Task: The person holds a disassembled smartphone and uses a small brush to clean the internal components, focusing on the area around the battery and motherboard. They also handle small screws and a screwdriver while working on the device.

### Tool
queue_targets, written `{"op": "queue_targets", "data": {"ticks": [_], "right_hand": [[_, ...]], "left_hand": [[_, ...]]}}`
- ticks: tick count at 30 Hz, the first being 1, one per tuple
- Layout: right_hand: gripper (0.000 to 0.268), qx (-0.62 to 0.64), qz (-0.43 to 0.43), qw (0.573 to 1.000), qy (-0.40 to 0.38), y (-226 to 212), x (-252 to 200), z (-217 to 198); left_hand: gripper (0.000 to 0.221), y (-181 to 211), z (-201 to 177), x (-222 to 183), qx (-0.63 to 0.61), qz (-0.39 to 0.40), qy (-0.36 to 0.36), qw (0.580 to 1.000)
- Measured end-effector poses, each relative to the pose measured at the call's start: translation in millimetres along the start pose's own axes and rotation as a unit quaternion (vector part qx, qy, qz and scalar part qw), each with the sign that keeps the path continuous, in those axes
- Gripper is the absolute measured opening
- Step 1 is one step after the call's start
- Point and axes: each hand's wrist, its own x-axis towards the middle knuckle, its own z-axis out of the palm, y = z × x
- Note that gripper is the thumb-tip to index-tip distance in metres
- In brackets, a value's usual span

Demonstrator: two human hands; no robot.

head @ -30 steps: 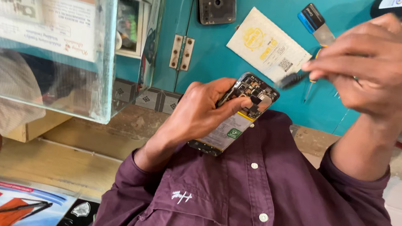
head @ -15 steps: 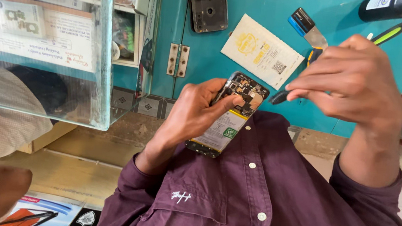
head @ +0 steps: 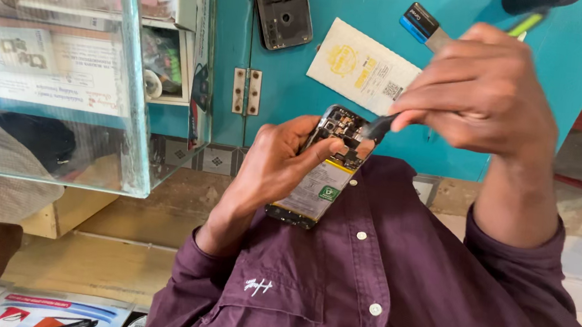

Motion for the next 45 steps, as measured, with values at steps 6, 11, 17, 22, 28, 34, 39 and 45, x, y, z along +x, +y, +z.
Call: {"op": "queue_targets", "data": {"ticks": [6, 11, 17, 22, 28, 34, 39, 45], "right_hand": [[0.009, 0.005, 0.076, 0.996, -0.044, -5.8, -3.0, 5.3], [0.011, 0.055, 0.093, 0.994, 0.034, -4.7, -6.3, 14.5], [0.011, 0.045, 0.109, 0.993, 0.003, -12.6, -8.8, 22.2], [0.013, 0.071, 0.145, 0.978, 0.13, -18.0, -11.4, 33.2], [0.012, 0.093, 0.151, 0.983, 0.056, -41.4, -14.0, 44.4], [0.012, 0.082, 0.181, 0.966, 0.164, -38.0, -22.4, 46.5], [0.013, 0.028, 0.167, 0.983, 0.072, -58.2, -11.6, 42.4], [0.012, -0.12, 0.074, 0.988, 0.057, -41.9, 5.4, 26.8]], "left_hand": [[0.03, 0.9, -12.9, -8.7, -0.051, -0.029, 0.043, 0.997], [0.031, -5.6, -4.8, -3.8, -0.033, -0.005, 0.038, 0.999], [0.032, -16.5, -9.7, -8.4, -0.157, -0.001, 0.068, 0.985], [0.032, -25.3, 2.6, -4.2, -0.238, 0.027, 0.07, 0.968], [0.034, -31.0, 5.7, -0.3, -0.305, 0.033, 0.083, 0.948], [0.036, -31.5, 10.0, -1.9, -0.283, 0.021, 0.077, 0.956], [0.035, -22.7, 4.8, -0.6, -0.234, 0.039, 0.087, 0.968], [0.033, -16.3, 3.9, -0.6, -0.121, 0.027, 0.086, 0.989]]}}
